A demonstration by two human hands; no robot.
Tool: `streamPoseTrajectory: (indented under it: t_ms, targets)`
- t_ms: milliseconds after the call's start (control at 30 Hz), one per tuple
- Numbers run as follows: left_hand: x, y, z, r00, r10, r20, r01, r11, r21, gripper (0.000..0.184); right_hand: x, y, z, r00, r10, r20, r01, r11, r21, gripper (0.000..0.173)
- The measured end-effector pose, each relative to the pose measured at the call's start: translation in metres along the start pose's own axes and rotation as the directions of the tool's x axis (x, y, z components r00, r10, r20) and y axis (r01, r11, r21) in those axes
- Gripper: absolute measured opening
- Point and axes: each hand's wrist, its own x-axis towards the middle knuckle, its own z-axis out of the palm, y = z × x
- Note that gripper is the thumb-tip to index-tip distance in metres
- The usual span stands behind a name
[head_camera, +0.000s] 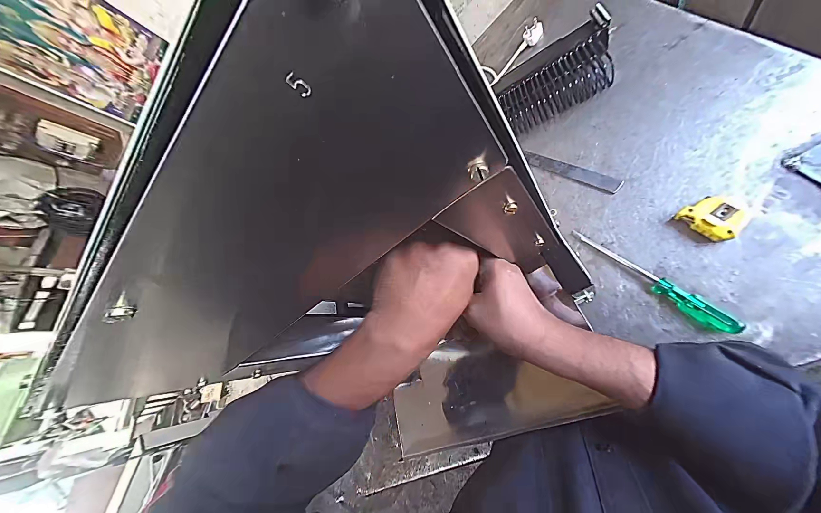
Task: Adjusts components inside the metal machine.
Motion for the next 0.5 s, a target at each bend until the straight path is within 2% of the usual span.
streamPoseTrajectory:
  t_ms: [33, 100, 167, 267, 333, 400, 500]
  targets:
    - [-0.002, -0.006, -0.007, 0.999, -0.007, -0.037, 0.008, 0.999, 0.033, 0.023, -0.001, -0.007, 0.001, 1.000, -0.027, 0.007, 0.027, 0.999, 0.026, 0.012]
    - [-0.003, -0.009, -0.008, 0.996, 0.011, -0.091, -0.005, 0.998, 0.066, 0.026, -0.001, -0.002, 0.002, 0.998, -0.064, -0.016, 0.063, 0.997, -0.054, 0.012]
    - [0.001, 0.000, 0.002, 0.999, 0.031, -0.024, -0.030, 0.999, 0.016, 0.024, 0.002, 0.018, 0.003, 0.998, -0.047, -0.042, 0.041, 0.991, -0.129, 0.018]
    - [0.005, 0.021, 0.027, 0.996, 0.042, 0.074, -0.037, 0.997, -0.072, 0.020, 0.003, 0.043, 0.003, 0.999, 0.033, -0.008, -0.034, 0.992, -0.121, 0.024]
    - [0.006, 0.020, 0.028, 0.995, 0.059, 0.085, -0.051, 0.994, -0.093, 0.020, 0.002, 0.034, 0.000, 0.999, 0.039, -0.021, -0.040, 0.996, -0.084, 0.016]
    - [0.001, 0.009, 0.011, 0.993, 0.032, 0.115, -0.025, 0.998, -0.061, 0.018, -0.002, 0.014, 0.002, 1.000, 0.014, -0.020, -0.015, 1.000, -0.015, 0.012]
    - [-0.009, -0.006, -0.013, 0.998, -0.057, -0.030, 0.057, 0.998, 0.030, 0.021, -0.006, -0.013, 0.000, 0.991, -0.131, -0.041, 0.131, 0.991, -0.001, 0.012]
